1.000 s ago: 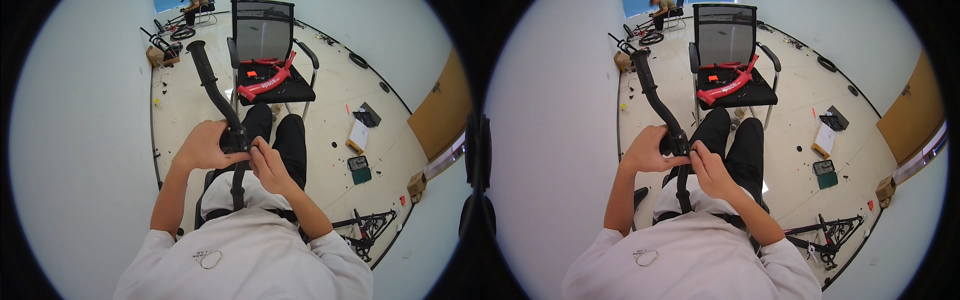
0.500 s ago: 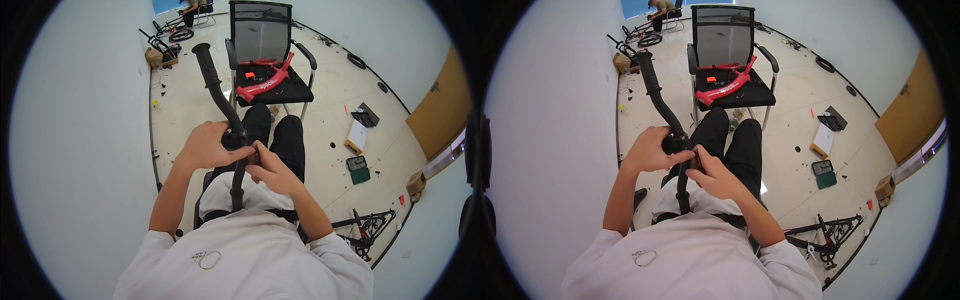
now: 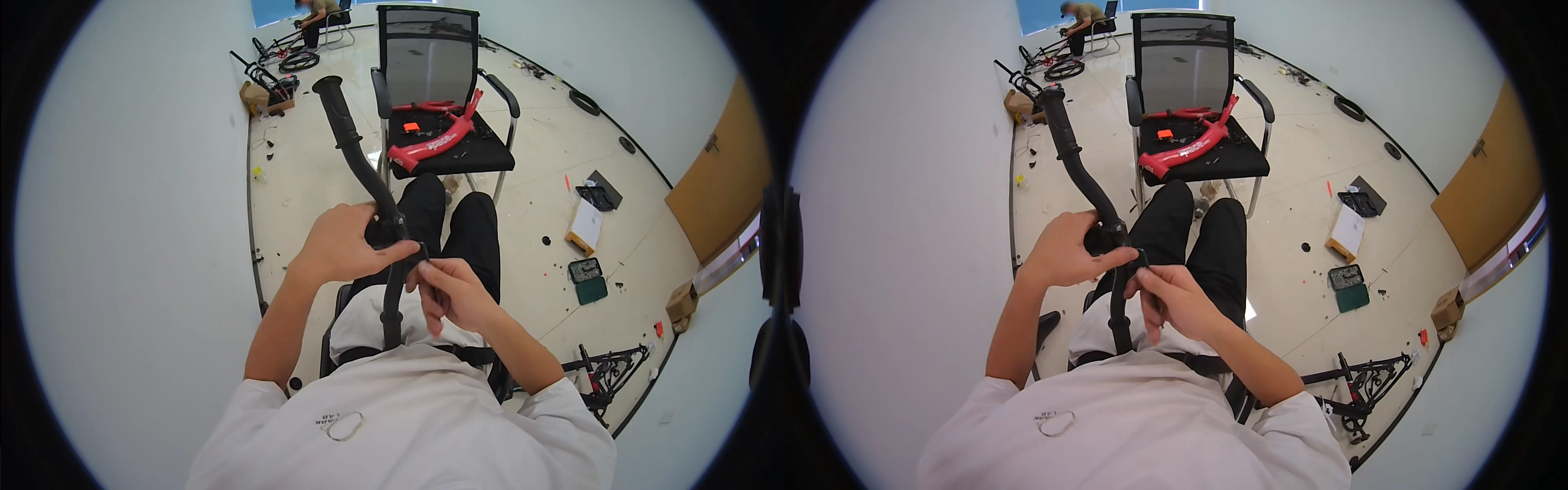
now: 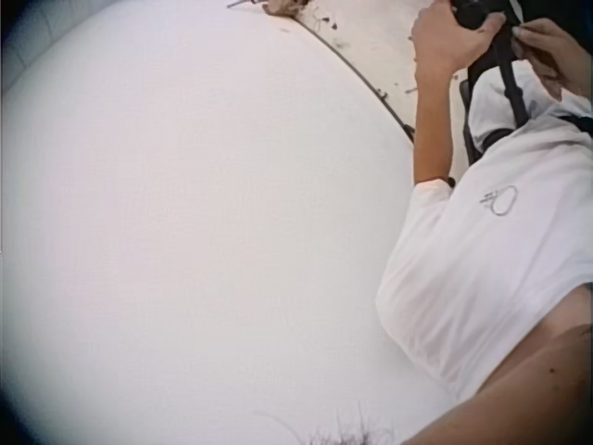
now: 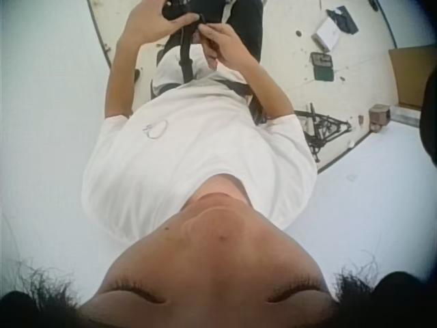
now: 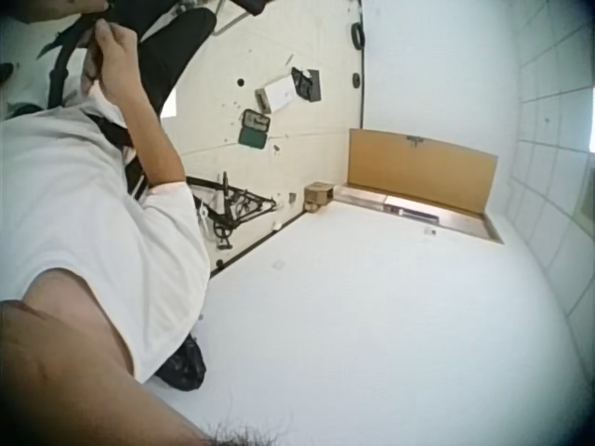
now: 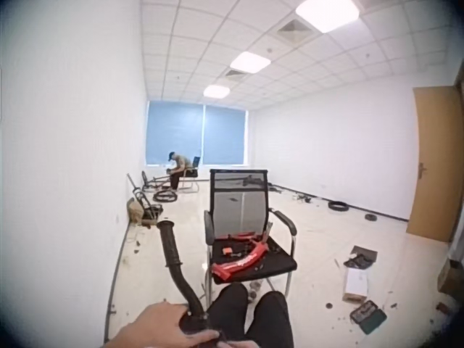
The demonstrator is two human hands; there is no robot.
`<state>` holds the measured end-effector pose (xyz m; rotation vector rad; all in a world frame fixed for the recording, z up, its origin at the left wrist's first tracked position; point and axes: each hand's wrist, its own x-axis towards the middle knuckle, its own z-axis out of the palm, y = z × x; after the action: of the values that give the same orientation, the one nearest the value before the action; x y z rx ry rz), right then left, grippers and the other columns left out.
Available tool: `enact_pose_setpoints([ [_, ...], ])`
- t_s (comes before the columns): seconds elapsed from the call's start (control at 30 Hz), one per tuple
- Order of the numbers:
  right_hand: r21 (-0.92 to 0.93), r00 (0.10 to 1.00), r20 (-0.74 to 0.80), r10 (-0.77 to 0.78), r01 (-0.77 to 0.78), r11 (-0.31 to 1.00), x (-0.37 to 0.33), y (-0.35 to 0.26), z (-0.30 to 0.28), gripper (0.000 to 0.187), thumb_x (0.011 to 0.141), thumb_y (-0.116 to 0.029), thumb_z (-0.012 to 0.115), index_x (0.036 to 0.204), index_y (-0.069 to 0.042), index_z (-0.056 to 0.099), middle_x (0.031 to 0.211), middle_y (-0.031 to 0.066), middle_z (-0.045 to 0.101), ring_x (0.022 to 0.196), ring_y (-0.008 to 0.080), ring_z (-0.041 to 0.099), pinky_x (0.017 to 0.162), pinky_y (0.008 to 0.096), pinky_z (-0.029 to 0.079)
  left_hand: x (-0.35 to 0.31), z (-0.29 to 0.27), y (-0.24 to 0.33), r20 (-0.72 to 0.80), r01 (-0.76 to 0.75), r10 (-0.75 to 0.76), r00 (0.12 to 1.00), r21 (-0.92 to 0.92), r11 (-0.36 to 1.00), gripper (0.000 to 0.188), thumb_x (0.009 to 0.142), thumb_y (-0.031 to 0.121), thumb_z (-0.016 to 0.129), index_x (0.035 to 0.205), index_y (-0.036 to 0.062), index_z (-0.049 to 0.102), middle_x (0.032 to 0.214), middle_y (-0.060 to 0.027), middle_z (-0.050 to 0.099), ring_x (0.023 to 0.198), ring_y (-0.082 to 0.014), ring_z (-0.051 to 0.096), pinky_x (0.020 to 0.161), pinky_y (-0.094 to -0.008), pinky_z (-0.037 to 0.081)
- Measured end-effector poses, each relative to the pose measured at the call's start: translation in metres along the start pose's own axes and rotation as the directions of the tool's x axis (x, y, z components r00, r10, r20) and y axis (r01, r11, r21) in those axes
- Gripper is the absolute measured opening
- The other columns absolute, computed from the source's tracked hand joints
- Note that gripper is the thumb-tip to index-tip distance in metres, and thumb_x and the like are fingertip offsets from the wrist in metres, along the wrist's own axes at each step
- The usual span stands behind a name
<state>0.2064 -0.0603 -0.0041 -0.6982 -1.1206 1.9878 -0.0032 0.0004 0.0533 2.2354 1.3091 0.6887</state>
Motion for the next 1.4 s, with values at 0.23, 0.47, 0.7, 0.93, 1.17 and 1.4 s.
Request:
enact_pose_setpoints([
  [0.23, -0.707, 0.964, 0.162, -0.210, 0.262, 0.657, -0.014, -0.017, -0.017, 0.041, 0.086, 0.003, 0.060, 0.126, 0.005, 0.057, 0.102, 0.0143, 0.069, 0.096, 0.0228, 0.069, 0.084, 0.0338, 0.055, 0.006, -0.006, -0.013, 0.080, -0.069, 0.083, 0.993, -0.164, 0.984, 0.041, 0.073, 0.033, 0.083, 0.085, -0.0018, 0.065, 0.066, -0.0058, 0.062, 0.057, -0.0113, 0.055, 0.056, -0.0272, 0.044],
  [0.47, -0.846, 0.650, 0.497, -0.574, 0.511, -0.154, -0.001, -0.011, -0.019, 0.065, 0.073, -0.014, 0.082, 0.132, -0.002, 0.057, 0.136, 0.0120, 0.056, 0.122, 0.0306, 0.057, 0.099, 0.0391, 0.051, 0.012, -0.004, -0.031, 0.105, -0.026, 0.060, 0.993, -0.300, 0.954, 0.045, 0.073, 0.037, 0.083, 0.090, -0.0009, 0.066, 0.073, -0.0065, 0.065, 0.065, -0.0137, 0.058, 0.062, -0.0284, 0.047],
  [0.7, -0.636, 0.511, 0.753, -0.414, 0.406, -0.657, -0.007, -0.032, -0.020, 0.064, 0.071, -0.048, 0.076, 0.108, 0.003, 0.068, 0.121, 0.0148, 0.063, 0.116, 0.0292, 0.061, 0.103, 0.0423, 0.049, 0.019, -0.002, -0.020, 0.145, -0.123, 0.157, 0.977, -0.221, 0.968, 0.043, 0.072, 0.036, 0.083, 0.087, 0.0005, 0.065, 0.068, -0.0054, 0.062, 0.060, -0.0141, 0.056, 0.059, -0.0285, 0.045],
  [0.93, -0.427, 0.378, 0.878, -0.292, 0.347, -0.835, -0.009, -0.042, -0.017, 0.063, 0.076, -0.058, 0.070, 0.082, 0.004, 0.064, 0.092, 0.0171, 0.067, 0.085, 0.0302, 0.069, 0.089, 0.0439, 0.058, 0.021, 0.002, 0.002, 0.157, -0.211, 0.214, 0.964, -0.034, 0.977, 0.043, 0.073, 0.040, 0.081, 0.085, 0.0020, 0.066, 0.064, -0.0091, 0.063, 0.055, -0.0216, 0.059, 0.056, -0.0306, 0.046],
  [1.17, -0.887, 0.657, 0.444, -0.609, 0.419, -0.194, 0.013, -0.067, -0.002, 0.038, 0.088, -0.039, 0.068, 0.074, -0.003, 0.067, 0.058, 0.0091, 0.056, 0.047, 0.0277, 0.053, 0.046, 0.0391, 0.040, 0.021, 0.002, -0.002, 0.122, -0.228, 0.226, 0.967, 0.002, 0.974, 0.043, 0.072, 0.039, 0.081, 0.087, 0.0012, 0.067, 0.066, -0.0129, 0.064, 0.059, -0.0299, 0.063, 0.059, -0.0349, 0.049],
  [1.4, -0.630, 0.920, -0.056, -0.389, 0.269, 0.728, 0.056, -0.083, -0.019, 0.055, 0.099, -0.035, 0.056, 0.058, 0.002, 0.062, 0.044, 0.0086, 0.054, 0.034, 0.0188, 0.051, 0.036, 0.0292, 0.038, 0.017, 0.005, 0.006, 0.119, -0.167, 0.168, 0.979, -0.021, 0.986, 0.041, 0.071, 0.039, 0.081, 0.083, 0.0025, 0.068, 0.069, -0.0128, 0.067, 0.061, -0.0290, 0.064, 0.061, -0.0335, 0.050],
])
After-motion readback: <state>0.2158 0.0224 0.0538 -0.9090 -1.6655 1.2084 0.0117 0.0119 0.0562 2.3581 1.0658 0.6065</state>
